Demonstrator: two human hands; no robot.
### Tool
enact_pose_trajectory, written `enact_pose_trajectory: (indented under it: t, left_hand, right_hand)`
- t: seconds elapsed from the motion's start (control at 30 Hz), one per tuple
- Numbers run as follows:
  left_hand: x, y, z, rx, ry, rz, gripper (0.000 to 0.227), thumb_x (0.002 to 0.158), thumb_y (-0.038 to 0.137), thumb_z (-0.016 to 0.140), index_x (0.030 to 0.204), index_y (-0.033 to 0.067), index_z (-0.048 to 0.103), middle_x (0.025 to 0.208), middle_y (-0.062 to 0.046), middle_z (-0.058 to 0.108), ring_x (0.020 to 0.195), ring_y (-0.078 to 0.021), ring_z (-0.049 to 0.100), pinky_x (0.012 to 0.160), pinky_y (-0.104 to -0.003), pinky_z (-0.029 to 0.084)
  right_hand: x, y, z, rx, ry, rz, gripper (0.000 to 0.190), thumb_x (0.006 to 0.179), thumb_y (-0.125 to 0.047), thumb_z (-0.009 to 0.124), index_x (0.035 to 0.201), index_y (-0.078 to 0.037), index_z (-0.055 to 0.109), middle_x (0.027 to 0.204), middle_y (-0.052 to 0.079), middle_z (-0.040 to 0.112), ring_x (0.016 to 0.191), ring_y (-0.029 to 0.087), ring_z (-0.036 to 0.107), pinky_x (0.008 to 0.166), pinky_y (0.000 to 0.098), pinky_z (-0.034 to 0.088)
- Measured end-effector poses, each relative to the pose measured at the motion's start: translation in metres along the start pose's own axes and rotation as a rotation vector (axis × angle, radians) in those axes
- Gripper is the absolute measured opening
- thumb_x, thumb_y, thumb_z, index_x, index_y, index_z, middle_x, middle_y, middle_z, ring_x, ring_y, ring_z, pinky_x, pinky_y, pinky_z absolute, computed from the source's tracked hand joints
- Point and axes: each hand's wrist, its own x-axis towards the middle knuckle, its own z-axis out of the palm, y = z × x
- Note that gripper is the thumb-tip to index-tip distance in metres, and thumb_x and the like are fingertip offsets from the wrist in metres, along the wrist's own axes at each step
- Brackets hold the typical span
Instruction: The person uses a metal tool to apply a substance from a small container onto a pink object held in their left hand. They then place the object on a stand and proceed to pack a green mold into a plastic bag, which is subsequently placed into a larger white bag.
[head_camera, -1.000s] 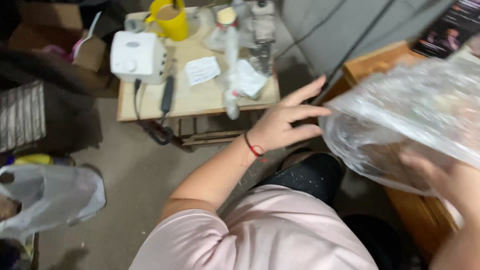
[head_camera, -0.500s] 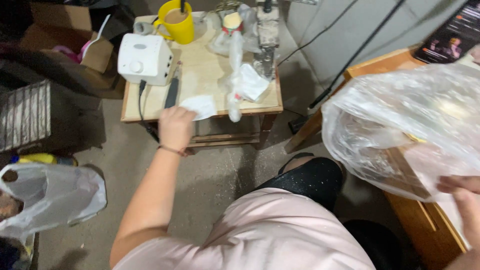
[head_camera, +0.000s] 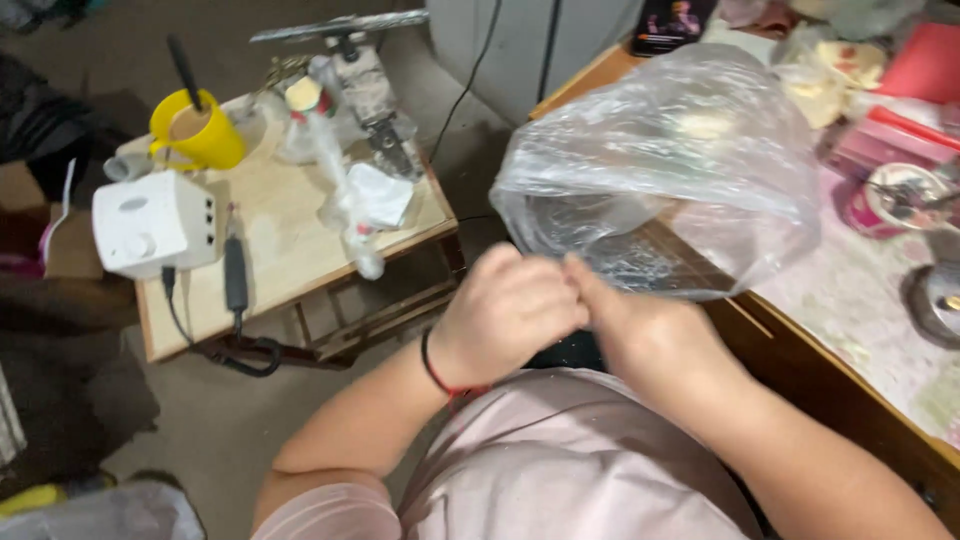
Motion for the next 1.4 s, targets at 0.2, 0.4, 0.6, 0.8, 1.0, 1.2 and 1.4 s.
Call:
enact_pose_trajectory:
  t: [0.2, 0.4, 0.6, 0.8, 1.0, 1.2, 1.4]
  left_hand:
    - [0.03, -0.077, 0.026, 0.399, -0.126, -0.305, 0.017, 0.08, 0.017, 0.091, 0.089, 0.0186, 0.077, 0.163, -0.011, 0.042, 0.147, -0.046, 0.04, 0.114, -0.071, 0.035]
    - [0.112, -0.07, 0.023, 0.392, 0.064, -0.081, 0.005, 0.102, 0.008, 0.072, 0.1, 0.0065, 0.068, 0.142, -0.008, 0.055, 0.071, -0.0272, 0.072, 0.057, -0.043, 0.06]
    - [0.131, -0.062, 0.027, 0.669, 0.115, -0.027, 0.017, 0.105, 0.012, 0.073, 0.115, 0.0248, 0.071, 0.147, -0.002, 0.051, 0.065, -0.0196, 0.06, 0.06, -0.038, 0.058]
    - [0.118, -0.051, 0.003, 0.625, 0.079, 0.005, 0.016, 0.1, 0.004, 0.077, 0.107, 0.0188, 0.073, 0.146, -0.004, 0.055, 0.077, -0.0174, 0.067, 0.065, -0.032, 0.057]
    - [0.102, -0.018, 0.003, 0.436, 0.029, 0.07, 0.013, 0.112, 0.016, 0.071, 0.124, 0.0181, 0.075, 0.154, -0.008, 0.05, 0.142, -0.0349, 0.048, 0.113, -0.055, 0.049]
    - [0.043, -0.056, 0.015, 0.558, -0.263, -0.031, 0.132, 0.044, 0.083, 0.095, 0.16, 0.0341, 0.056, 0.175, -0.017, 0.002, 0.157, -0.056, 0.007, 0.125, -0.08, 0.015]
    - [0.041, -0.121, 0.04, 0.687, -0.361, -0.063, 0.013, 0.086, 0.015, 0.082, 0.089, 0.0145, 0.069, 0.171, -0.022, 0.029, 0.151, -0.057, 0.032, 0.123, -0.069, 0.031]
  right_hand:
    - [-0.004, 0.05, -0.05, 0.064, 0.223, 0.16, 0.072, 0.078, 0.017, 0.057, 0.139, -0.02, 0.069, 0.136, 0.005, 0.073, 0.119, 0.026, 0.072, 0.09, 0.0353, 0.058]
    - [0.054, 0.066, -0.041, 0.008, 0.254, -0.09, 0.037, 0.092, -0.001, 0.064, 0.126, -0.013, 0.074, 0.132, 0.021, 0.072, 0.113, 0.034, 0.074, 0.087, 0.0415, 0.059]
    - [0.127, 0.105, -0.092, -0.187, 0.015, 0.504, 0.042, 0.074, -0.022, 0.068, 0.116, -0.023, 0.072, 0.133, 0.019, 0.063, 0.118, 0.05, 0.056, 0.093, 0.0571, 0.047]
    - [0.124, 0.112, -0.087, 0.057, -0.231, 0.898, 0.08, 0.09, -0.056, 0.048, 0.16, -0.023, 0.031, 0.164, 0.011, 0.037, 0.15, 0.035, 0.032, 0.119, 0.0518, 0.03]
    - [0.094, 0.134, -0.066, -0.264, -0.058, 0.486, 0.059, 0.102, -0.052, 0.044, 0.152, -0.023, 0.053, 0.152, 0.01, 0.056, 0.135, 0.038, 0.052, 0.104, 0.0536, 0.047]
    - [-0.01, 0.104, -0.077, -0.401, 0.332, -0.018, 0.035, 0.082, -0.001, 0.062, 0.114, -0.013, 0.071, 0.134, 0.008, 0.072, 0.101, 0.035, 0.058, 0.089, 0.0464, 0.052]
    - [-0.038, 0.136, -0.062, -0.747, -0.05, 0.205, 0.112, 0.071, -0.084, 0.059, 0.164, -0.021, 0.05, 0.147, 0.0, 0.067, 0.153, 0.027, 0.05, 0.13, 0.0673, 0.014]
